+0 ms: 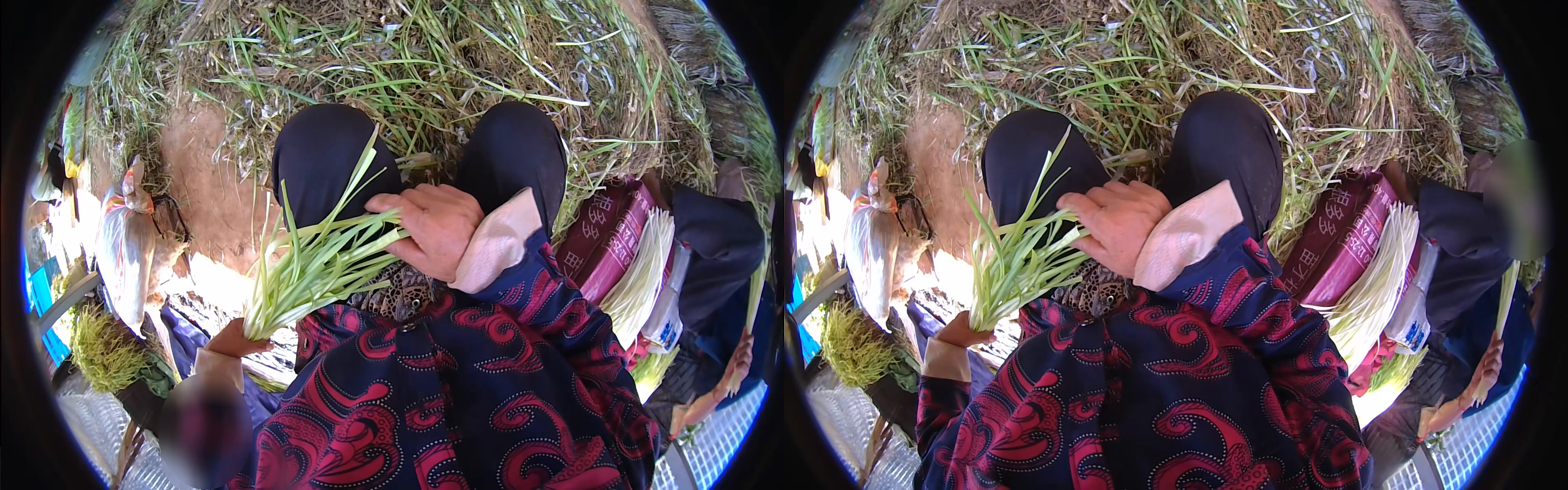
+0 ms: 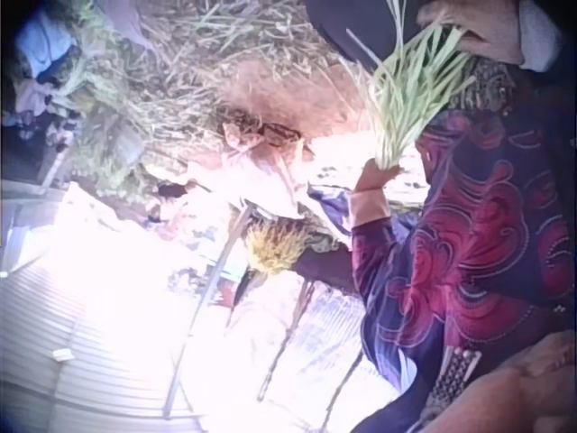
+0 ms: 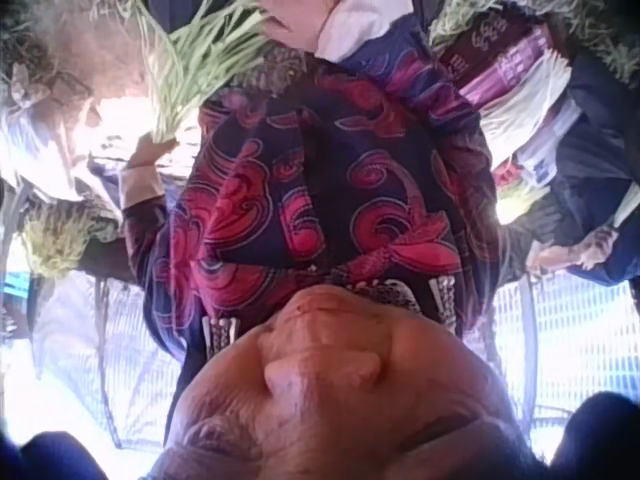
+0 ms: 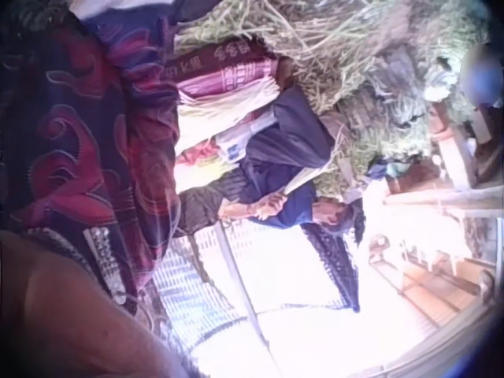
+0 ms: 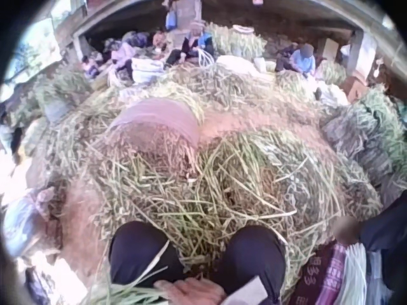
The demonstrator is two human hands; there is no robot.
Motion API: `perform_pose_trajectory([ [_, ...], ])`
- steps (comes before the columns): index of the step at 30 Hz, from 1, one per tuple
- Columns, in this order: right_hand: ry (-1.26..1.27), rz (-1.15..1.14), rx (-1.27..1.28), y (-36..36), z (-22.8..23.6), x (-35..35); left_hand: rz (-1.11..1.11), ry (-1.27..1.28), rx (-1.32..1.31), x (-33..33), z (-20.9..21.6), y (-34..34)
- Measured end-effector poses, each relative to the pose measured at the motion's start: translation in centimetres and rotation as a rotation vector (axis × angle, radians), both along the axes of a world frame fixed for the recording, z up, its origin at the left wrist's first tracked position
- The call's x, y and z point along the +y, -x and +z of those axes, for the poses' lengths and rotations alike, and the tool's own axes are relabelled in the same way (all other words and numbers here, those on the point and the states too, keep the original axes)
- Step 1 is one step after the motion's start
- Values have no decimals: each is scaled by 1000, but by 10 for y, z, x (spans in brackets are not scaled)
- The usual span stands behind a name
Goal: The person sits on the ground and sorts long green stalks by hand, separating them into bundles and placing them into a bag. Another person works nearby doing the same task.
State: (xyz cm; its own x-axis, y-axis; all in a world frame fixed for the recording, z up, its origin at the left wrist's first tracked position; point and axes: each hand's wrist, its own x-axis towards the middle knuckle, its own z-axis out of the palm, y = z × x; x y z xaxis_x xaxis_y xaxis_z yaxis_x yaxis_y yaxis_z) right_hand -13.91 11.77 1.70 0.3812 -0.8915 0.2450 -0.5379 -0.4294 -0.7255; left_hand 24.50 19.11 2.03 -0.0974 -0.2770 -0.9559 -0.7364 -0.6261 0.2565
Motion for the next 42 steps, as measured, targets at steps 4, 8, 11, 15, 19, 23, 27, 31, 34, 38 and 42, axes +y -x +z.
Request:
perform_pose_trajectory([
  [4,133,-41,36,-10,-4,-5,24,-79,-27,-1,0,-1],
  [8,198,-112,175,-7,-14,-4,-97,46,-26,-1,-6,-1],
  [11,172,-199,138,5,-36,-14,-59,71,11,12,-2,1],
  [15,106,-513,361,56,-10,-44,-10,70,79,1,2,6],
  [19,84,-308,-1,67,5,-46,9,57,110,10,-5,1],
  [23,-124,30,-166,39,8,-30,67,36,118,7,1,10],
  [27,-29,62,-302,18,24,-20,-2,132,117,3,12,16],
  [31,230,-56,-367,36,63,-24,-45,295,145,-23,45,52],
  [34,435,-26,-326,39,78,-25,-10,353,174,-35,61,77],
  [38,257,187,-323,14,79,-5,2,331,257,-45,64,107],
  [42,282,278,-276,-9,63,16,45,419,386,-38,42,124],
])
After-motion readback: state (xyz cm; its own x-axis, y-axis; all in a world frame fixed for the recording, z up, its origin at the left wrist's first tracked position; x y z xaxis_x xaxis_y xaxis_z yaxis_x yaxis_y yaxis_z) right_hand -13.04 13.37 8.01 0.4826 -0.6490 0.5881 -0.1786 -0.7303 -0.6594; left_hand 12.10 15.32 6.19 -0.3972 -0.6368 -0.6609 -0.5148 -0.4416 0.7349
